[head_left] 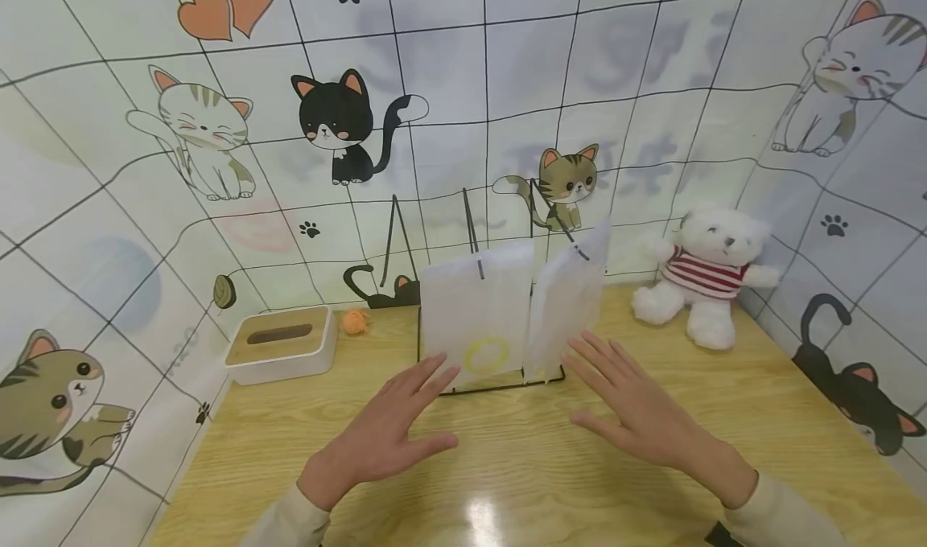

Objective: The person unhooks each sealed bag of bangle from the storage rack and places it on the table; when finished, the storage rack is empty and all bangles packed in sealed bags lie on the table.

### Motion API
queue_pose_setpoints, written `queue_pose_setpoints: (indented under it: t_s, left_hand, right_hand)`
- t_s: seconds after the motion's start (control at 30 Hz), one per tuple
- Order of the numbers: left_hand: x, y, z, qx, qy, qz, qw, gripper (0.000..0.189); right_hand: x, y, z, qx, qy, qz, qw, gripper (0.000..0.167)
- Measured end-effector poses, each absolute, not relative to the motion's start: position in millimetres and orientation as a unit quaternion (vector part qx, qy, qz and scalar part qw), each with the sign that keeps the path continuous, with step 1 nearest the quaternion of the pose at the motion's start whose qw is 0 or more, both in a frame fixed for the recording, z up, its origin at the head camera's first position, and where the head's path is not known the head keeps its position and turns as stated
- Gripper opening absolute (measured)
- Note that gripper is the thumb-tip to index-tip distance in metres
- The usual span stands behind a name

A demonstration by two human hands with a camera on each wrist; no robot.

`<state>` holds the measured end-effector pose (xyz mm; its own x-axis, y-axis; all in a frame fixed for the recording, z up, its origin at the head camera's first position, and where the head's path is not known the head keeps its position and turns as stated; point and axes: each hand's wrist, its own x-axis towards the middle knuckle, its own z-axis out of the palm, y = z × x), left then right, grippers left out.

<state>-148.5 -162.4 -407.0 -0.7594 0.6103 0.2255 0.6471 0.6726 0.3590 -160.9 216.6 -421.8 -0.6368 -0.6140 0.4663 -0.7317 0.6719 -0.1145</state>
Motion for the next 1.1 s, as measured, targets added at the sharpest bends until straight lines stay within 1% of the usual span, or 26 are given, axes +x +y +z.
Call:
queue_pose_setpoints:
  t_s: [0.2,0.3,0.4,0.6,0.67,0.73,0.8,0.87,1.0,1.1]
  left_hand:
    - [-150,-163,-412,-0.338,-0.91,-0.235,0.044,0.081]
    - [-151,-164,-415,-0.331,-0.908,-0.251,0.055,0.079]
    - [-151,-166,-418,-0.32,-0.899,-0.284,0.088,0.074]
    - [-159,-175,-421,-0.294,-0.871,-0.347,0.183,0.057]
    - [-164,-178,-423,-0.285,-0.866,-0.359,0.201,0.051]
    - [-170,-181,-425,-0.27,-0.863,-0.374,0.207,0.048]
    - [-177,-186,-429,-0.253,-0.863,-0.388,0.2,0.049]
    - [-183,-191,-434,-0.23,-0.867,-0.407,0.172,0.053]
    - [-194,-202,-451,-0.182,-0.876,-0.44,0.078,0.072]
    - [-202,-207,-465,-0.163,-0.876,-0.454,0.015,0.08]
  right_hand:
    - [-162,219,-425,0.368,-0.895,0.159,0.194,0.079]
    - [-163,220,-426,0.367,-0.894,0.165,0.197,0.079]
    - [-164,222,-427,0.365,-0.892,0.175,0.2,0.079]
    - [-167,229,-427,0.35,-0.89,0.199,0.212,0.079]
    - [-168,232,-428,0.348,-0.888,0.206,0.221,0.078]
    - [-169,234,-430,0.347,-0.884,0.212,0.232,0.076]
    - [-171,235,-432,0.347,-0.879,0.219,0.243,0.073]
    - [-173,237,-434,0.347,-0.874,0.225,0.253,0.072]
    - [-179,242,-440,0.342,-0.87,0.235,0.265,0.071]
    - [-184,248,-445,0.333,-0.87,0.238,0.274,0.07]
